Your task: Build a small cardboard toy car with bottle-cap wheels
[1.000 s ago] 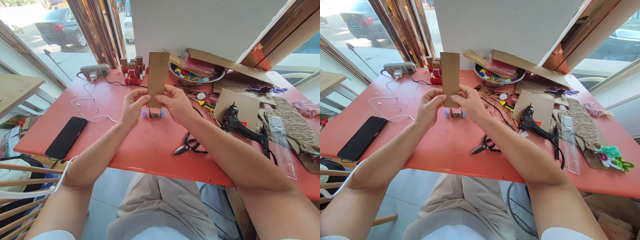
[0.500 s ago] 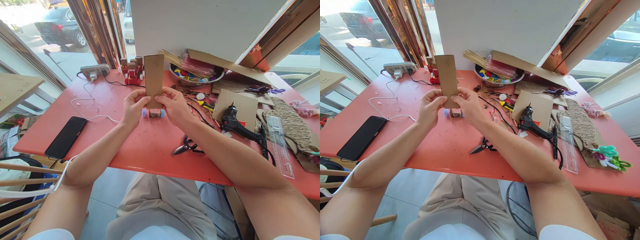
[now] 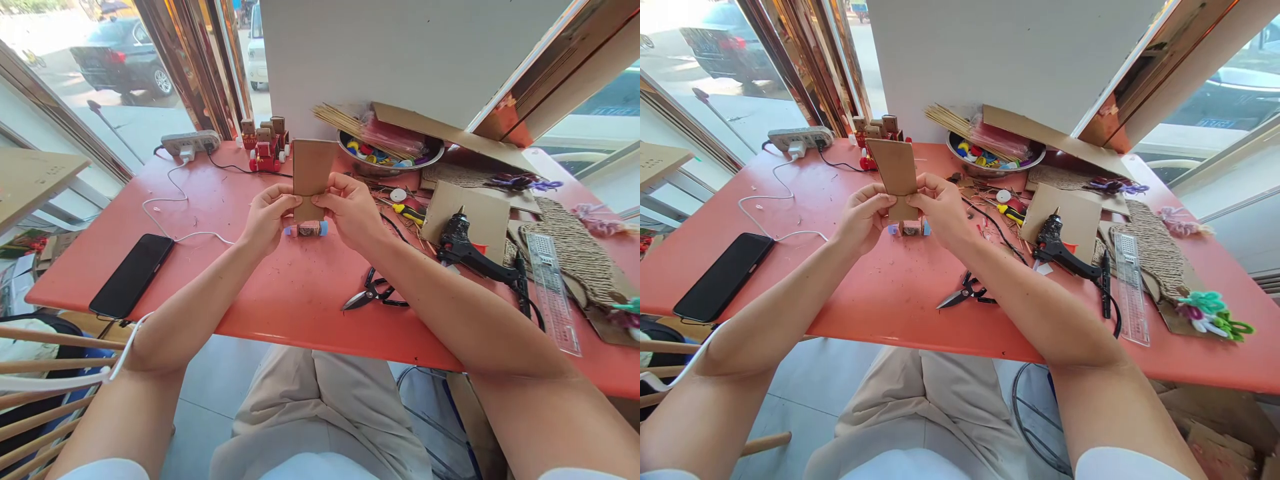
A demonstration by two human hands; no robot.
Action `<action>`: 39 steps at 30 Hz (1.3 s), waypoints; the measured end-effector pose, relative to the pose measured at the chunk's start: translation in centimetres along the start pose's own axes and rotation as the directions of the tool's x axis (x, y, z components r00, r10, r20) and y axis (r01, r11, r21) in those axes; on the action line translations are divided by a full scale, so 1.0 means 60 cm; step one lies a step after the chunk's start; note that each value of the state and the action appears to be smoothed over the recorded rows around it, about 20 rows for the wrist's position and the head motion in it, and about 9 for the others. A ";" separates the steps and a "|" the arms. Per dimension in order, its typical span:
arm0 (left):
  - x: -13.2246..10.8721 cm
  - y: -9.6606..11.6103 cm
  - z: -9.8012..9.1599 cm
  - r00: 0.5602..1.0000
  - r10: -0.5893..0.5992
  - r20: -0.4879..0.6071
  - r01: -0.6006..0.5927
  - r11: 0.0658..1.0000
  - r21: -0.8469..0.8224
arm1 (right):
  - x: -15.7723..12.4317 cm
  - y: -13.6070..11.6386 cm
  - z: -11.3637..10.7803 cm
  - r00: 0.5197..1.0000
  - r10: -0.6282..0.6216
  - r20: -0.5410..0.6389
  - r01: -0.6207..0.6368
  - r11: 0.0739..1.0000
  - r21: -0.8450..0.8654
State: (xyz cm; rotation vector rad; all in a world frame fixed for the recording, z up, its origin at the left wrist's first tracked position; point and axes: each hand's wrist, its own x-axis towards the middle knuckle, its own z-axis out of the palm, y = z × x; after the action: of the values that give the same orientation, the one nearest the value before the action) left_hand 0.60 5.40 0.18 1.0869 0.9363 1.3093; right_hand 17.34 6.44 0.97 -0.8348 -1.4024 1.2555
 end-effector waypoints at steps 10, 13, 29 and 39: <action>0.008 0.026 -0.028 0.940 -0.199 0.277 0.178 0.979 0.101 | -0.002 -0.031 -0.025 0.974 -0.199 0.107 0.225 0.884 -0.409; 0.002 0.032 -0.029 0.937 -0.168 0.306 0.147 0.985 0.090 | -0.005 -0.046 -0.029 0.970 -0.183 0.163 0.236 0.874 -0.425; -0.013 0.030 -0.004 0.986 0.088 0.144 -0.117 0.971 0.208 | -0.014 -0.084 -0.073 0.951 0.171 0.259 -0.089 0.949 -0.301; -0.026 0.023 0.015 0.989 0.096 0.115 -0.119 0.970 0.214 | -0.018 -0.064 -0.060 0.959 0.006 0.284 0.116 0.905 -0.409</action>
State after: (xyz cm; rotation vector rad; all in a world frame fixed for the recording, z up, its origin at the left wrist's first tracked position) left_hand 1.01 3.69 1.66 1.3812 0.9722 1.2444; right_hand 21.57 5.54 4.13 -0.9215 -1.9611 1.0673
